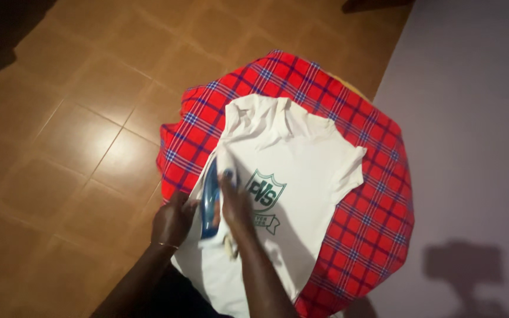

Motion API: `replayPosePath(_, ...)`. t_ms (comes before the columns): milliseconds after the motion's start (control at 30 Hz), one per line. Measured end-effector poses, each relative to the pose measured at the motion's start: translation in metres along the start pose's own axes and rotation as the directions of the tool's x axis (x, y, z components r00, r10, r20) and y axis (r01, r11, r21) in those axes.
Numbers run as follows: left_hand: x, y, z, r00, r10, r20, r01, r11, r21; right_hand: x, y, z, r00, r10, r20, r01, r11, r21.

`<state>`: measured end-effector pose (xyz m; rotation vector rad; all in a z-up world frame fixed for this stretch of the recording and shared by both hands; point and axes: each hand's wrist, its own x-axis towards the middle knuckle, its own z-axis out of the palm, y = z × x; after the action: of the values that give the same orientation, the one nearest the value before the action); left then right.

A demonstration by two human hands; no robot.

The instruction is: The person irons a white t-shirt with a green logo on a red plaid-covered ironing board. They use a blue and white electric iron to smooth the fabric, repeatedly adjusting the shirt's position and flipping it over to iron both sides.

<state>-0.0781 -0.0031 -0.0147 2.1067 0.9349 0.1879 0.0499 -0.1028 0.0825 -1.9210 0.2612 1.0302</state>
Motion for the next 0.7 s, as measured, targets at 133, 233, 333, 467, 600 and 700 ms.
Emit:
replayPosePath(133, -0.012, -0.021, -0.023, 0.967, -0.084, 0.241, 0.077, 0.996, 0.041, 0.033, -0.028, 0.003, 0.996, -0.070, -0.052, 0.080, 0.975, 0.207)
replayPosePath(233, -0.025, -0.042, -0.038, 0.967, -0.049, 0.248, 0.061, 0.997, -0.038, 0.019, -0.012, 0.012, 0.992, -0.122, -0.039, 0.123, 0.992, 0.037)
replayPosePath(333, -0.034, -0.051, -0.045, 0.944, -0.115, 0.311, 0.163, 0.977, -0.134, -0.021, 0.011, 0.024, 0.999, -0.026, 0.046, 0.023, 0.996, 0.082)
replayPosePath(467, -0.036, -0.049, -0.041, 0.944, -0.154, 0.293, 0.202, 0.969, -0.141, -0.025, 0.003, 0.021, 0.999, -0.042, 0.000, 0.042, 0.998, 0.036)
replayPosePath(600, -0.044, -0.061, -0.049, 0.884, -0.191, 0.427, 0.232, 0.972, -0.047, 0.025, -0.042, 0.007, 0.997, -0.049, -0.064, 0.049, 0.999, 0.002)
replayPosePath(700, -0.056, -0.077, -0.056, 0.949, 0.063, 0.309, 0.070, 0.914, -0.401, 0.045, -0.054, 0.004, 0.992, -0.118, -0.034, 0.118, 0.993, -0.011)
